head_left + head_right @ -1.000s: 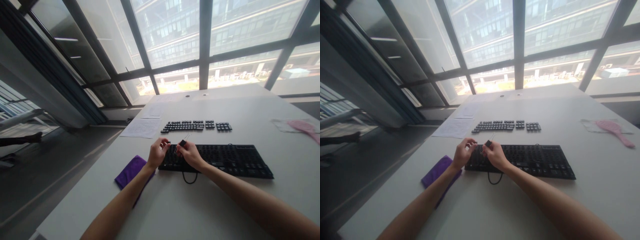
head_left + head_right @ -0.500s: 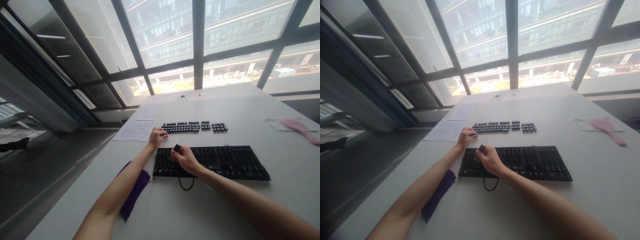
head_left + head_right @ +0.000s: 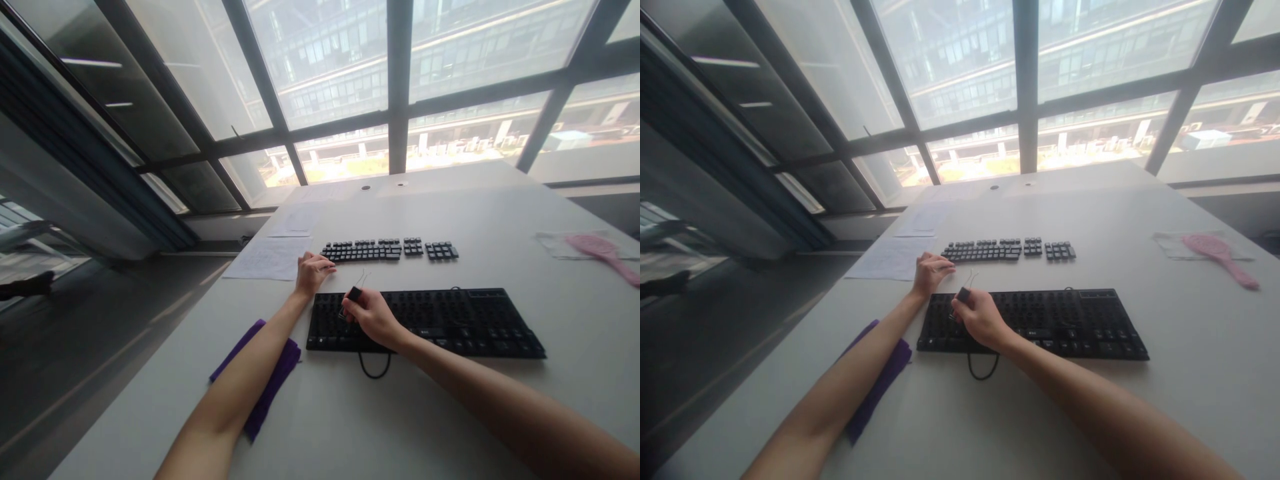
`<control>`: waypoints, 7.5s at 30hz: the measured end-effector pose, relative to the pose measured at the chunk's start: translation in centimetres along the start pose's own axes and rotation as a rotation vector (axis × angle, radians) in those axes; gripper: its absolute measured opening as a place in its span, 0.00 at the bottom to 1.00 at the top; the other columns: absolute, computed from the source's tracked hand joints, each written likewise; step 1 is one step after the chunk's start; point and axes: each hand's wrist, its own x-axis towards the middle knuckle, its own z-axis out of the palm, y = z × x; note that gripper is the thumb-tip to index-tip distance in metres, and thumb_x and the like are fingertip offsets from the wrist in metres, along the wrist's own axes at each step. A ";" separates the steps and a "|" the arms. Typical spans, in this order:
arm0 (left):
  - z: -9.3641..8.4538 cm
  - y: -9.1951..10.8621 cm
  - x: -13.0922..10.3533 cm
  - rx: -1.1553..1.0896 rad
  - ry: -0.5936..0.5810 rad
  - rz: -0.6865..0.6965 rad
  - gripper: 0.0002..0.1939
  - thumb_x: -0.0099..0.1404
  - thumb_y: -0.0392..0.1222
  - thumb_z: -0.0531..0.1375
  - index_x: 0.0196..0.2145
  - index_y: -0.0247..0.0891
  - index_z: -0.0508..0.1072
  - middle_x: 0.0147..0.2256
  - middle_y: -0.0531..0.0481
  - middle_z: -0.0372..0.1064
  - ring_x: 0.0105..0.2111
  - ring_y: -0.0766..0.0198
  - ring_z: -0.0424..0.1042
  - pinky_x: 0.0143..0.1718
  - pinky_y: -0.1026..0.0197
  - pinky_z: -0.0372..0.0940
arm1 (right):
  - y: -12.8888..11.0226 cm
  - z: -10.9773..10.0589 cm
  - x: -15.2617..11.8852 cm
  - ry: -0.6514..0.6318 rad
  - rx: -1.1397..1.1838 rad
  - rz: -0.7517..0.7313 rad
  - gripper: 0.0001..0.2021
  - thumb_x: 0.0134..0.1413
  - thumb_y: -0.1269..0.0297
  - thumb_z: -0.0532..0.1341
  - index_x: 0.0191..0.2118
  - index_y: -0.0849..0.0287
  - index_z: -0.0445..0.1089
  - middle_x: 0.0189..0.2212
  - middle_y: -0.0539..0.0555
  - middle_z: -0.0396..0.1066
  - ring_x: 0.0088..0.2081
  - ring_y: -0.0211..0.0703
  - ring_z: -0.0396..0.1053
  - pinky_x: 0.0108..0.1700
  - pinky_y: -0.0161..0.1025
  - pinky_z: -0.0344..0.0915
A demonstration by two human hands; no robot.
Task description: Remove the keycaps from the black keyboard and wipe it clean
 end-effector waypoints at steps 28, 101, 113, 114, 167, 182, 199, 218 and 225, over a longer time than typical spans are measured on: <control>0.1 -0.1 0.3 0.188 0.056 0.020 0.04 0.60 0.42 0.69 0.35 0.47 0.82 0.38 0.47 0.70 0.43 0.52 0.64 0.47 0.51 0.56 | -0.2 0.0 -0.1 -0.002 0.012 0.003 0.08 0.58 0.60 0.61 0.32 0.59 0.68 0.23 0.49 0.70 0.24 0.38 0.68 0.28 0.34 0.64; -5.9 11.6 -11.1 -0.473 -0.060 -0.036 0.13 0.67 0.49 0.62 0.46 0.40 0.71 0.37 0.48 0.70 0.38 0.60 0.70 0.42 0.57 0.67 | -1.8 -1.7 -2.5 -0.050 -0.514 -0.263 0.10 0.63 0.63 0.58 0.31 0.59 0.70 0.27 0.53 0.72 0.31 0.42 0.67 0.36 0.39 0.62; -6.8 11.3 -9.4 -0.422 0.014 0.076 0.08 0.68 0.44 0.61 0.42 0.41 0.76 0.41 0.45 0.70 0.40 0.60 0.72 0.43 0.57 0.70 | -0.9 -2.1 -1.2 0.017 -0.137 -0.068 0.13 0.64 0.57 0.57 0.31 0.58 0.66 0.24 0.51 0.74 0.26 0.41 0.72 0.31 0.36 0.65; -6.8 10.7 -8.6 -0.434 0.024 0.026 0.08 0.68 0.44 0.61 0.41 0.40 0.76 0.40 0.46 0.71 0.39 0.60 0.73 0.42 0.58 0.70 | -0.8 -2.1 -1.2 0.024 -0.129 -0.064 0.13 0.64 0.57 0.57 0.31 0.58 0.66 0.24 0.52 0.74 0.26 0.41 0.72 0.30 0.36 0.64; -4.7 4.9 0.6 -0.013 0.104 -0.018 0.08 0.69 0.39 0.58 0.40 0.39 0.78 0.37 0.47 0.74 0.41 0.56 0.68 0.48 0.54 0.63 | -0.4 -2.3 -0.7 0.070 0.004 -0.055 0.12 0.62 0.59 0.59 0.29 0.59 0.69 0.23 0.52 0.72 0.26 0.41 0.70 0.30 0.36 0.64; -4.7 13.0 -8.5 -0.346 -0.054 -0.148 0.11 0.68 0.33 0.54 0.39 0.40 0.76 0.38 0.49 0.74 0.41 0.59 0.71 0.45 0.57 0.64 | -2.1 -2.8 -2.2 -0.137 -0.391 -0.154 0.08 0.61 0.70 0.56 0.29 0.59 0.67 0.23 0.49 0.68 0.27 0.39 0.65 0.31 0.34 0.59; -6.5 13.7 -9.9 -0.303 -0.299 0.012 0.10 0.55 0.29 0.57 0.34 0.41 0.70 0.34 0.47 0.69 0.38 0.56 0.67 0.40 0.55 0.64 | -1.6 -2.8 -2.7 -0.211 -0.486 -0.279 0.07 0.61 0.70 0.58 0.33 0.58 0.73 0.31 0.54 0.73 0.35 0.45 0.70 0.41 0.40 0.65; -5.5 13.8 -10.0 -0.386 -0.061 -0.094 0.10 0.67 0.44 0.62 0.45 0.43 0.70 0.39 0.48 0.71 0.39 0.58 0.69 0.43 0.56 0.66 | -1.6 -2.7 -2.4 0.022 -0.402 -0.196 0.10 0.63 0.63 0.57 0.32 0.58 0.70 0.28 0.52 0.73 0.31 0.43 0.68 0.36 0.38 0.62; -6.5 14.1 -9.4 -0.293 -0.068 0.065 0.06 0.69 0.44 0.60 0.42 0.44 0.74 0.42 0.44 0.70 0.44 0.55 0.69 0.46 0.52 0.66 | -1.4 -3.2 -1.7 0.066 -0.169 -0.069 0.13 0.63 0.58 0.57 0.29 0.57 0.66 0.23 0.50 0.71 0.26 0.40 0.68 0.31 0.36 0.63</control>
